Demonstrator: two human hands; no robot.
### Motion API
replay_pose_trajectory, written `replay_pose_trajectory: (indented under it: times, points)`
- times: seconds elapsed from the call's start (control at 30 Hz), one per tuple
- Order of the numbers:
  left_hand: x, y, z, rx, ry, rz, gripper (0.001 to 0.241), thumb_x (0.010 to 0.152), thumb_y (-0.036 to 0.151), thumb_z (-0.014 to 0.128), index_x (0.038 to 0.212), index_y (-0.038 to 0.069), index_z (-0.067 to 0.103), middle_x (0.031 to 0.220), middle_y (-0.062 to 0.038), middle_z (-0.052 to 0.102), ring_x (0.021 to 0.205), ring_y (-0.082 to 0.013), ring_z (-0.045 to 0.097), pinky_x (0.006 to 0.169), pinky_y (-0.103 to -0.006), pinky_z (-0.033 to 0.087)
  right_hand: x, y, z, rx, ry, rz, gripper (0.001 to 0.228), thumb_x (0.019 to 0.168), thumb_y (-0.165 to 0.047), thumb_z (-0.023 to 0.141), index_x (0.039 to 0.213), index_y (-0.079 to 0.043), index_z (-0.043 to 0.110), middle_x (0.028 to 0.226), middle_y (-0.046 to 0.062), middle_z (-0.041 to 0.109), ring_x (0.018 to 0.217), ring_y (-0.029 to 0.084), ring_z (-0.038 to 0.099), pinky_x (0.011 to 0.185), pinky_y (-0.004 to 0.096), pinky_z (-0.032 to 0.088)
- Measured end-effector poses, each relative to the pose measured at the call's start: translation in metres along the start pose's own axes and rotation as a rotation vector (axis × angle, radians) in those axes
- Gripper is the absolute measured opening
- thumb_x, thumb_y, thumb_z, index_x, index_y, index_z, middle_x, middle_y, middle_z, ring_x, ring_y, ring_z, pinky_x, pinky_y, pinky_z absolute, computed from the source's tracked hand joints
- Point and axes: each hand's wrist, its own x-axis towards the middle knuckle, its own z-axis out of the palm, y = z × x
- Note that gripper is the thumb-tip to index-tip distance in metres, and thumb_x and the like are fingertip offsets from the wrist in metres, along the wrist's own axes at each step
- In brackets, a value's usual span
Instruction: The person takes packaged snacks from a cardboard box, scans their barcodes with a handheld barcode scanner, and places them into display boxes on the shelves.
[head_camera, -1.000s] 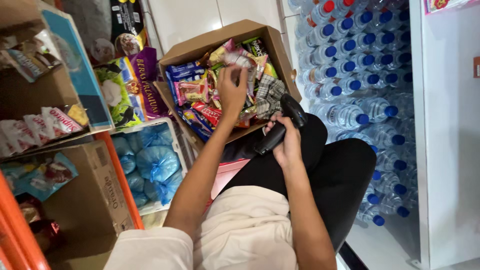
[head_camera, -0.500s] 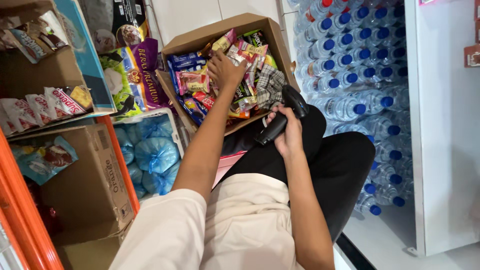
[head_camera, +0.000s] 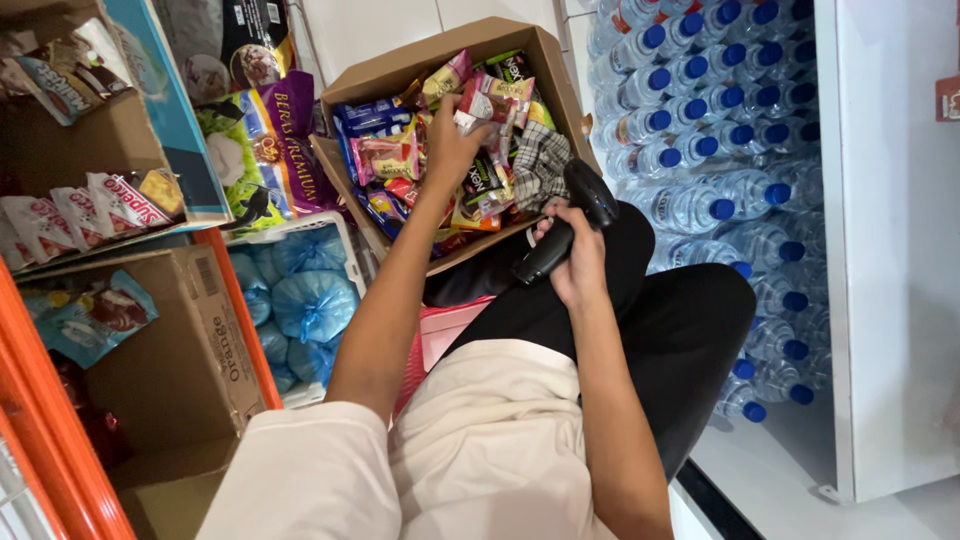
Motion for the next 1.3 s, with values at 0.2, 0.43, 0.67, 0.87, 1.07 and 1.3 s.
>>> replay_pose_trajectory:
  times: [0.2,0.43,0.67,0.87,1.07,1.3]
  points:
    - [-0.071,0.089,-0.062,-0.398,-0.296,-0.073,0.077,0.077,0.014,0.088,0.141,0.008,0.047,0.123,-0.006,0.067,0.107,-0.0151,0.067,0.094,-0.0288,0.053,-0.019,-0.012,0.02,-0.066,-0.007,-0.104,0.023,0.091,-0.008,0.071,0.111,-0.003,0.059,0.1,0.009,0.068,0.068,0.017,0.062,0.061,0.031,0.054]
    - [-0.137,0.143,-0.088,-0.658,-0.552,-0.056,0.043,0.096,0.016,0.074,0.134,0.003,0.059,0.123,-0.004,0.067,0.114,-0.0106,0.064,0.102,-0.028,0.051,-0.079,-0.039,0.016,-0.312,-0.079,-0.241,0.025,0.09,0.007,0.075,0.109,-0.002,0.061,0.093,0.008,0.066,0.073,0.015,0.064,0.066,0.028,0.053]
    - [-0.158,0.154,-0.057,-0.589,-0.399,-0.091,0.024,0.109,0.02,0.066,0.105,-0.003,0.07,0.09,0.001,0.063,0.084,-0.0045,0.053,0.074,-0.0241,0.044,-0.127,-0.045,-0.005,-0.299,-0.019,-0.417,0.028,0.087,0.01,0.074,0.108,-0.003,0.06,0.095,0.005,0.064,0.073,0.015,0.063,0.067,0.029,0.053]
    - [-0.167,0.197,-0.043,-0.53,-0.399,0.081,0.027,0.107,0.025,0.062,0.107,0.0,0.072,0.087,0.001,0.062,0.082,-0.0046,0.051,0.075,-0.0233,0.043,-0.152,-0.045,-0.016,-0.305,0.096,-0.603,0.021,0.091,0.009,0.073,0.107,0.0,0.064,0.096,0.007,0.068,0.073,0.013,0.062,0.068,0.027,0.051]
    - [-0.161,0.227,-0.057,-0.347,-0.45,0.354,0.025,0.11,0.024,0.06,0.109,0.0,0.067,0.098,-0.006,0.066,0.093,-0.0131,0.061,0.086,-0.028,0.049,-0.208,-0.109,-0.014,-0.844,0.175,-0.527,0.015,0.089,-0.005,0.078,0.1,-0.001,0.069,0.086,0.006,0.07,0.068,0.014,0.064,0.065,0.028,0.052]
    - [-0.167,0.235,-0.059,-0.243,-0.465,0.449,0.022,0.105,0.021,0.064,0.108,0.0,0.068,0.099,-0.01,0.063,0.093,-0.0189,0.063,0.084,-0.0293,0.049,-0.254,-0.138,0.021,-1.505,-0.067,-0.746,0.035,0.064,0.005,0.078,0.095,0.001,0.062,0.086,0.015,0.054,0.078,0.038,0.058,0.067,0.041,0.047]
